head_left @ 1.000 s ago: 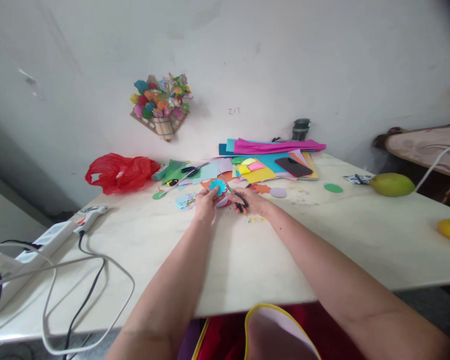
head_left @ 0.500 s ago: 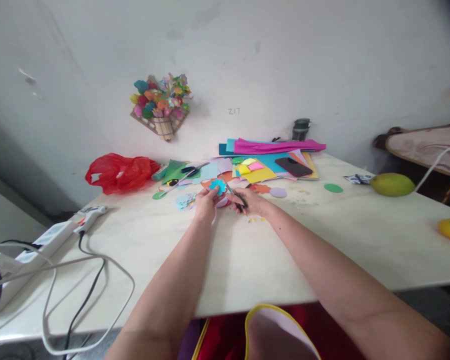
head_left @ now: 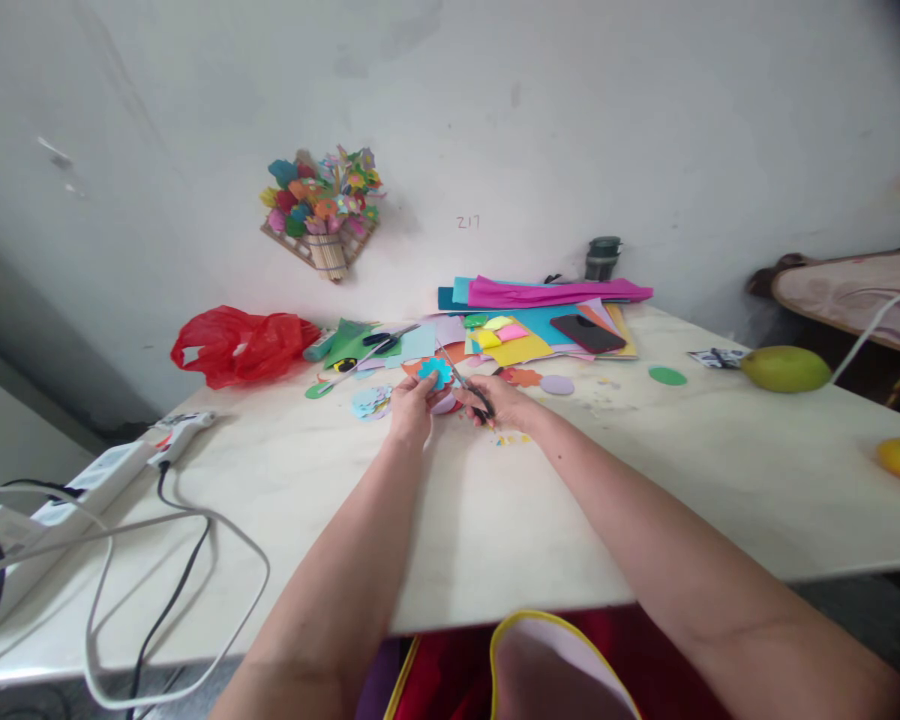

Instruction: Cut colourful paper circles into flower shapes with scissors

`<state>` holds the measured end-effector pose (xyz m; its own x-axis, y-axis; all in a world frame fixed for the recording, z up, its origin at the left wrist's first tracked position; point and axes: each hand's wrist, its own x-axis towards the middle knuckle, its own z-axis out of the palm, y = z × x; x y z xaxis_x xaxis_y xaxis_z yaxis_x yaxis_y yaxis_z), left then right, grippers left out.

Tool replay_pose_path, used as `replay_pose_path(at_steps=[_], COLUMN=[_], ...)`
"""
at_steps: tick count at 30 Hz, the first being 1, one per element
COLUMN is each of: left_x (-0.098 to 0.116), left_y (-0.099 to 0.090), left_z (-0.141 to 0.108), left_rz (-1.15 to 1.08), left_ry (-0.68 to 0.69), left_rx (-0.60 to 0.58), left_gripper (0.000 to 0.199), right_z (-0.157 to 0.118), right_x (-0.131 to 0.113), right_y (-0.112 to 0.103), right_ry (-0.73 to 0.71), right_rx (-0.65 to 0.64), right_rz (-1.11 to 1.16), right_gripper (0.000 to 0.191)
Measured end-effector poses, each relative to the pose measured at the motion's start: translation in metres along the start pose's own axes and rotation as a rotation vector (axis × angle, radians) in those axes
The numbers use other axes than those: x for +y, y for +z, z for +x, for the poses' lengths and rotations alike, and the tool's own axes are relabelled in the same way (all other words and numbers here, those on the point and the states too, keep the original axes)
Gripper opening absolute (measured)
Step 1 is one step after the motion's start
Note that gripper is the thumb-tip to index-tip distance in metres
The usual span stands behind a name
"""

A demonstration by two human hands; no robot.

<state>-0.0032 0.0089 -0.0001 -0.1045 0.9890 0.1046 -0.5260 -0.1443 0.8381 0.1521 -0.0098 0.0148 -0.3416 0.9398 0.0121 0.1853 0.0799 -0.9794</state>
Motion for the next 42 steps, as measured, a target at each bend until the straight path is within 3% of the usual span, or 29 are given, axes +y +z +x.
replay_pose_path(at_steps=[20, 42], left_x=[0.007, 0.009], left_y=[-0.006, -0.009], left_z=[0.004, 0.004], left_rz=[0.11, 0.154], left_ry=[-0.008, -0.005], left_rx=[-0.087, -0.124], left_gripper=[0.028, 0.034], right_z=[0.001, 0.003], right_x=[0.005, 0.007], right_y=[-0.016, -0.019], right_ry=[-0.062, -0.046], right_rx=[-0.112, -0.103], right_rz=[-0.045, -0.046], right_gripper=[0.029, 0.028])
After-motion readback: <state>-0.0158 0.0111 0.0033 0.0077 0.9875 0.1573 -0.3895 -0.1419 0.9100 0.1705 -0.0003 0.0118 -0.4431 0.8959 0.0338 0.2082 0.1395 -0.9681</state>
